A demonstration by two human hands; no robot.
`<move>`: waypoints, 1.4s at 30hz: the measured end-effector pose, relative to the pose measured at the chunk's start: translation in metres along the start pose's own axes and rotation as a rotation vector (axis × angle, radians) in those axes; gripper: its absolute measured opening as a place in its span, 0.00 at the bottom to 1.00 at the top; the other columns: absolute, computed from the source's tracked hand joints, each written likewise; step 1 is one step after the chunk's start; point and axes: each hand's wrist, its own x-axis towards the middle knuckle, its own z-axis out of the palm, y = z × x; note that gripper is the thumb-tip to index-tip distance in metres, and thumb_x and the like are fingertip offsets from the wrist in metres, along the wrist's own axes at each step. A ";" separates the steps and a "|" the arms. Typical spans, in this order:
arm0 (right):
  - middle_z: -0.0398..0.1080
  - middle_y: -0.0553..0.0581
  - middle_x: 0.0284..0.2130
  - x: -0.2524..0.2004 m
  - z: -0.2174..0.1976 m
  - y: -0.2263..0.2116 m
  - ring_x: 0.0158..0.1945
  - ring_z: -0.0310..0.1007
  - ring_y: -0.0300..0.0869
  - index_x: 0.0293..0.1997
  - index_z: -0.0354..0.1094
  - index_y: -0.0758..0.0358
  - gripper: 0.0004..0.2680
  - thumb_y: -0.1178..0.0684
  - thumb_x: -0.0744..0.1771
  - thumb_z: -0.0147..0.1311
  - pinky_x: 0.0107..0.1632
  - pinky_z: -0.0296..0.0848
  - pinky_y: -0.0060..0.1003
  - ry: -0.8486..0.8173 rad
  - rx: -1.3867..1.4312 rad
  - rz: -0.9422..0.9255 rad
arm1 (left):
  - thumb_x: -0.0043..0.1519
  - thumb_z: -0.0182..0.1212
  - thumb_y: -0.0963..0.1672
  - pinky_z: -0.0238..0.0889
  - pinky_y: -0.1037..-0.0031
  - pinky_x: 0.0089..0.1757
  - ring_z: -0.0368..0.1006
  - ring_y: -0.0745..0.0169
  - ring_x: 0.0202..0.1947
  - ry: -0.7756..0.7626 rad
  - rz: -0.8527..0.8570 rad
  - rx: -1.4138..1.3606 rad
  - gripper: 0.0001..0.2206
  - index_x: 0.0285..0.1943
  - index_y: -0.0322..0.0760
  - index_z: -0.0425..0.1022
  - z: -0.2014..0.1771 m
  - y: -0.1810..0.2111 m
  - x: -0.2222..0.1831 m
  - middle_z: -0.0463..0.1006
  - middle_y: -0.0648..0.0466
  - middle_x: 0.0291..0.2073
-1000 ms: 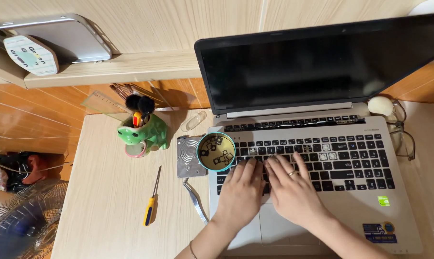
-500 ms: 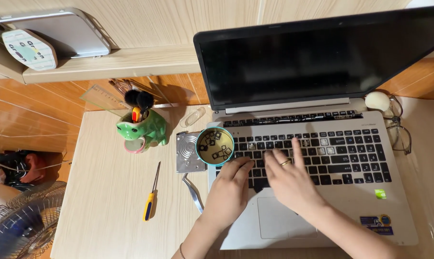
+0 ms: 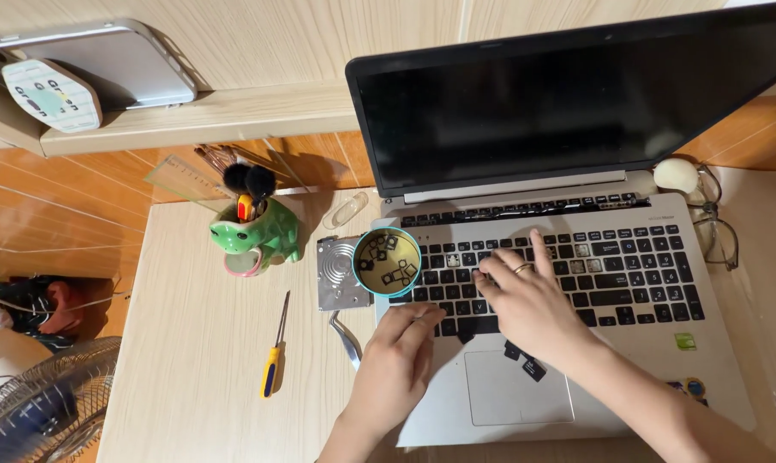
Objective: Replacing individual keys on a laptop keyboard at a repair bench.
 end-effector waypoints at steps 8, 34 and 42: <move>0.72 0.47 0.47 0.023 -0.038 0.012 0.57 0.67 0.42 0.48 0.79 0.52 0.12 0.58 0.63 0.55 0.73 0.40 0.61 -0.154 0.216 0.053 | 0.57 0.60 0.35 0.71 0.65 0.49 0.76 0.47 0.50 -0.002 0.001 -0.018 0.15 0.54 0.32 0.78 -0.002 -0.002 -0.003 0.78 0.47 0.50; 0.79 0.45 0.36 0.038 -0.035 0.035 0.46 0.75 0.41 0.41 0.82 0.50 0.06 0.52 0.63 0.60 0.71 0.50 0.56 -0.100 0.397 0.051 | 0.61 0.61 0.38 0.73 0.66 0.46 0.78 0.49 0.44 -0.012 -0.030 -0.020 0.08 0.48 0.33 0.81 0.000 -0.012 -0.008 0.81 0.49 0.45; 0.81 0.51 0.32 0.042 -0.030 0.044 0.40 0.78 0.43 0.36 0.82 0.55 0.06 0.48 0.62 0.63 0.58 0.70 0.42 -0.114 0.601 0.137 | 0.60 0.62 0.38 0.73 0.65 0.45 0.78 0.49 0.42 -0.012 -0.009 0.003 0.10 0.49 0.33 0.81 0.004 -0.010 -0.003 0.81 0.48 0.44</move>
